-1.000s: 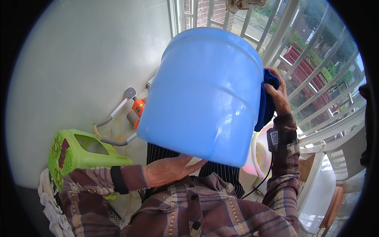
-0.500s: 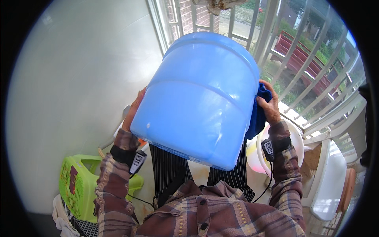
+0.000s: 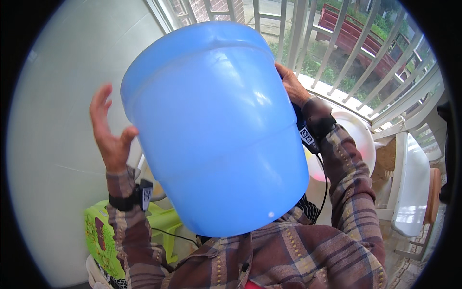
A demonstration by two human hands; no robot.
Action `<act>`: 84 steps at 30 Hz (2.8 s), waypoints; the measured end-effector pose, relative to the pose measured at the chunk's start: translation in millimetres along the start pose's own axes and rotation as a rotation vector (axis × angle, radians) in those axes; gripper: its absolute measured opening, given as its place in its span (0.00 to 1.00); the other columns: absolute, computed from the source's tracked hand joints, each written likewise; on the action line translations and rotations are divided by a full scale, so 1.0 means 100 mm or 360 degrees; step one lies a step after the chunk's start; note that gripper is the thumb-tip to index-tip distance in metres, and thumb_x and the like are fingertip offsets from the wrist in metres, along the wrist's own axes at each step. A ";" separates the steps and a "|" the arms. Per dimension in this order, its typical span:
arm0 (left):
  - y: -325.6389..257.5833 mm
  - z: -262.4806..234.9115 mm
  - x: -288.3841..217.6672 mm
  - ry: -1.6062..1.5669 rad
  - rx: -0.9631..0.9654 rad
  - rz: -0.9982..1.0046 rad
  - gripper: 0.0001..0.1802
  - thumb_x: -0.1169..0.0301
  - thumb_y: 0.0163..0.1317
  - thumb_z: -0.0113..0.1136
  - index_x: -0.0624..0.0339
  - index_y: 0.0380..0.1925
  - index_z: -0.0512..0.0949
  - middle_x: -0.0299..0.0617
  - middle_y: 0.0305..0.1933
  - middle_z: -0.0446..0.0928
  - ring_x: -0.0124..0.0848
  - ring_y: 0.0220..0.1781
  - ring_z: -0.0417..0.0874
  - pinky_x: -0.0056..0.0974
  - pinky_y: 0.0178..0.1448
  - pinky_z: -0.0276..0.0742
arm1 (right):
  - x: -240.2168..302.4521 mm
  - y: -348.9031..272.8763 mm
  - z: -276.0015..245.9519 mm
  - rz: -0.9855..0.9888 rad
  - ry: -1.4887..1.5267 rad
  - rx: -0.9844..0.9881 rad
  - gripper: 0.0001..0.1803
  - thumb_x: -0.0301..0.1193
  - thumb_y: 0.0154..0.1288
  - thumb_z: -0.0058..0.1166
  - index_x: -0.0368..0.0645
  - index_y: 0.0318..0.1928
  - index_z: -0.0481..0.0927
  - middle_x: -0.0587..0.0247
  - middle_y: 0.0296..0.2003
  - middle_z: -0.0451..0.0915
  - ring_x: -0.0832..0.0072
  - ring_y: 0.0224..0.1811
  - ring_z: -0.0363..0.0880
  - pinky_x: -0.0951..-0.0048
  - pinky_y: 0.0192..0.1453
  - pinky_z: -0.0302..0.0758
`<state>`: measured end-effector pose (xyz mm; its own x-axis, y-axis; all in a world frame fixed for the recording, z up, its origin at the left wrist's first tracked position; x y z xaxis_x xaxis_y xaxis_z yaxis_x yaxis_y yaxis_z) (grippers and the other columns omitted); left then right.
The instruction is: The person wipes a translucent plastic basin, a blue plastic bucket, and two white plates with a blue cloth. They handle each item one at a time, wiping the exterior and interior surfaces, then place them aside.
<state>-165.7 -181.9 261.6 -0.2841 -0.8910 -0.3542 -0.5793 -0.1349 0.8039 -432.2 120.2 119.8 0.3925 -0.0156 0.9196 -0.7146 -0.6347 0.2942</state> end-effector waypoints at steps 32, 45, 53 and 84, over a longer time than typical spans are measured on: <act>0.34 0.57 0.28 -0.0628 0.0415 -0.0504 0.40 0.31 0.53 0.54 0.64 0.27 0.77 0.36 0.19 0.73 0.25 0.23 0.75 0.30 0.26 0.71 | 2.35 -0.63 0.14 -0.1056 -0.0897 0.0449 0.12 0.24 0.46 0.70 0.43 0.34 0.83 0.61 0.33 0.77 0.72 0.33 0.79 0.75 0.37 0.77; 0.41 0.64 0.19 -0.0683 0.0428 -0.0656 0.36 0.37 0.54 0.59 0.67 0.24 0.76 0.33 0.19 0.72 0.21 0.24 0.69 0.30 0.26 0.66 | 2.91 -0.41 1.29 -0.1500 -0.1489 0.0805 0.04 0.22 0.50 0.56 0.36 0.30 0.80 0.51 0.22 0.75 0.57 0.30 0.80 0.61 0.31 0.77; 0.47 0.58 0.06 -0.0453 0.0511 -0.0528 0.38 0.35 0.55 0.58 0.67 0.27 0.81 0.42 0.20 0.79 0.28 0.20 0.80 0.30 0.25 0.76 | 2.51 -0.36 0.40 -0.1176 -0.0985 0.0609 0.15 0.23 0.46 0.65 0.43 0.38 0.84 0.57 0.34 0.79 0.65 0.37 0.81 0.69 0.43 0.79; 0.53 1.05 -0.22 0.0066 0.0760 -0.0281 0.42 0.31 0.46 0.62 0.70 0.20 0.82 0.51 0.17 0.77 0.38 0.19 0.80 0.39 0.27 0.76 | 2.52 -0.58 1.51 -0.1571 -0.1306 0.1178 0.06 0.26 0.43 0.57 0.38 0.24 0.76 0.55 0.28 0.75 0.61 0.27 0.80 0.63 0.28 0.75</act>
<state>-270.8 -123.9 262.0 -0.1256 -0.8903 -0.4377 -0.9030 -0.0801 0.4220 -204.3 36.4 295.7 0.9222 0.3843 -0.0433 0.3812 -0.8842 0.2700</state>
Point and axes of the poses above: each hand's wrist, its own y-axis towards the middle knuckle, its own z-axis out of the palm, x = y × z, the point moved 3 cm from there along y, towards the middle knuckle
